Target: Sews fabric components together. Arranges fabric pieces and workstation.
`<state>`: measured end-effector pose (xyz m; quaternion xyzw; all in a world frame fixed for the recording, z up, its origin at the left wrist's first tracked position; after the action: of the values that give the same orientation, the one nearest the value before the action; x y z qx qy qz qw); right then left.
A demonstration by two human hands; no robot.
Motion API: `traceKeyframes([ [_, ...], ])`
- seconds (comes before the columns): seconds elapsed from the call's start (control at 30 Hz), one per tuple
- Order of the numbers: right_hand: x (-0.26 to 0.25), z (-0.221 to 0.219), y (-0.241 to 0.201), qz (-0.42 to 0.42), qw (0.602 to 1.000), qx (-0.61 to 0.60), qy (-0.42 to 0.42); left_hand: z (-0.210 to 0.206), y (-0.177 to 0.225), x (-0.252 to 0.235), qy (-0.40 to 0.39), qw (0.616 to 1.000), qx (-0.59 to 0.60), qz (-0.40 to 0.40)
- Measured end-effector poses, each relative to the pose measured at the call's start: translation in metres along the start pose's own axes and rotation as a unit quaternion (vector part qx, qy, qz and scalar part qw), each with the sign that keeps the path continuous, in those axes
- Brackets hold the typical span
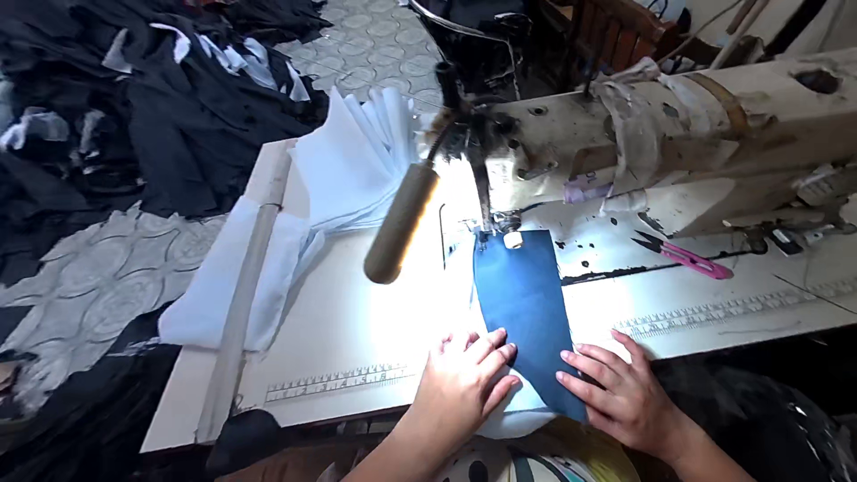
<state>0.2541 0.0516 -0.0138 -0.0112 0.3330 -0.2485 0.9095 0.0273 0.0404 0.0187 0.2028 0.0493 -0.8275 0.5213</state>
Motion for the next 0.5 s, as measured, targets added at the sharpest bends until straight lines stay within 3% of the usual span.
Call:
traceKeyframes([
  [0.17, -0.019, 0.012, 0.016, -0.021, 0.999, -0.017, -0.032, -0.006, -0.007, -0.005, -0.045, 0.997, 0.053, 0.023],
  [0.37, -0.055, 0.010, 0.041, -0.077, 0.993, -0.067, -0.063, -0.012, -0.033, -0.031, -0.162, 0.978, 0.126, 0.045],
  [0.5, -0.082, 0.001, 0.051, -0.101, 0.988, -0.078, -0.086, -0.017, -0.057, -0.049, -0.166, 0.976, 0.141, 0.016],
])
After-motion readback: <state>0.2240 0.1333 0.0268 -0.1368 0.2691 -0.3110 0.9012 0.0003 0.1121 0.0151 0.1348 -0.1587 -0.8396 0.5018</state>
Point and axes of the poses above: each hand's wrist, its own x-axis away from the middle knuckle, its own z-axis out of the back of the hand, y = z × x, the point moved 5 cm from there along -x, towards the middle knuckle, and after that the axes turned 5 degrees about -x, right-handed, at the moved point
